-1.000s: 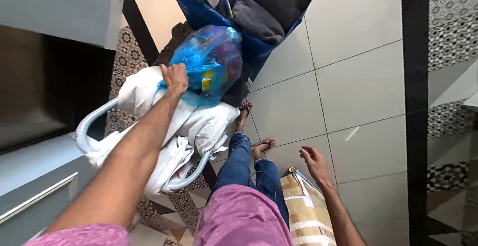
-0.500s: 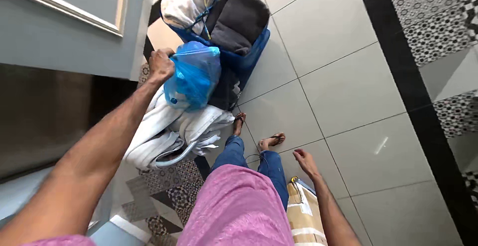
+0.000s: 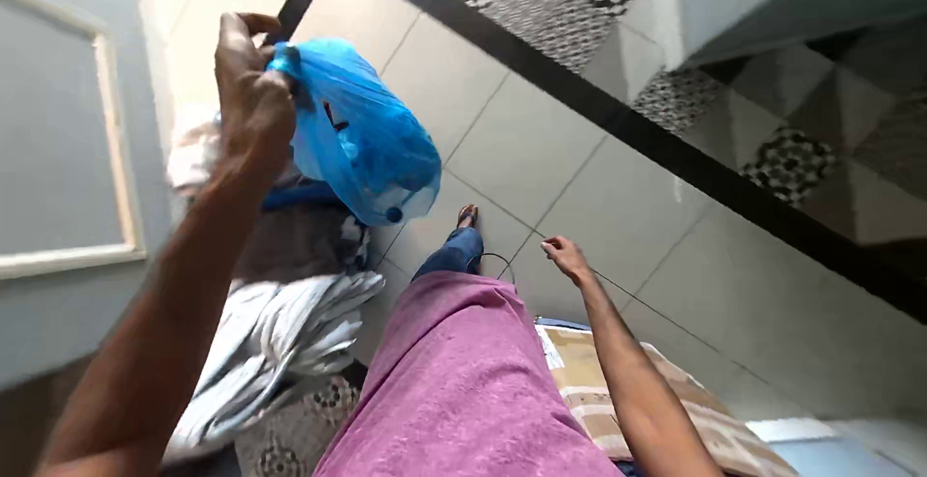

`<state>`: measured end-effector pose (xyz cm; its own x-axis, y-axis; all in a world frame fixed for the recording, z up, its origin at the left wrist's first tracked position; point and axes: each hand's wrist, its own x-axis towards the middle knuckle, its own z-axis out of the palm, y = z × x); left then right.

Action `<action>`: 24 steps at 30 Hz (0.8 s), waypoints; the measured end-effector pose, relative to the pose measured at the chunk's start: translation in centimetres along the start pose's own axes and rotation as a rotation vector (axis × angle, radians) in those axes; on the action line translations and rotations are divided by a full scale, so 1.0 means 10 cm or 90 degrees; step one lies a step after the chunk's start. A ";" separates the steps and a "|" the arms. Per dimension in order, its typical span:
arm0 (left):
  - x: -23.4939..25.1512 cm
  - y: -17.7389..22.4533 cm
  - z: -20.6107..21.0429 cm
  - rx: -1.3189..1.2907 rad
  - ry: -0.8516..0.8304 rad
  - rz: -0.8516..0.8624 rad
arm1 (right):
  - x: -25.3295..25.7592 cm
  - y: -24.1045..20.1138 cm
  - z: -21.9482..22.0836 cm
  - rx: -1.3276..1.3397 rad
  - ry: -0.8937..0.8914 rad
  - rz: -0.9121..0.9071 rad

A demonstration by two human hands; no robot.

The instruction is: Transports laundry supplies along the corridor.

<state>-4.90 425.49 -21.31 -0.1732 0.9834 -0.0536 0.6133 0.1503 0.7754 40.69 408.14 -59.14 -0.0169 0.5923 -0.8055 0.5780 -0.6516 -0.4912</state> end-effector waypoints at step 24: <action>0.92 4.28 9.03 -0.300 -0.541 -0.202 | -0.65 3.49 -2.99 0.495 0.202 0.305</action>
<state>89.35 450.12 -45.47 0.4419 0.6794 -0.5858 0.2376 0.5411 0.8067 85.40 395.68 -61.13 0.3671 0.2080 -0.9066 -0.2369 -0.9216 -0.3074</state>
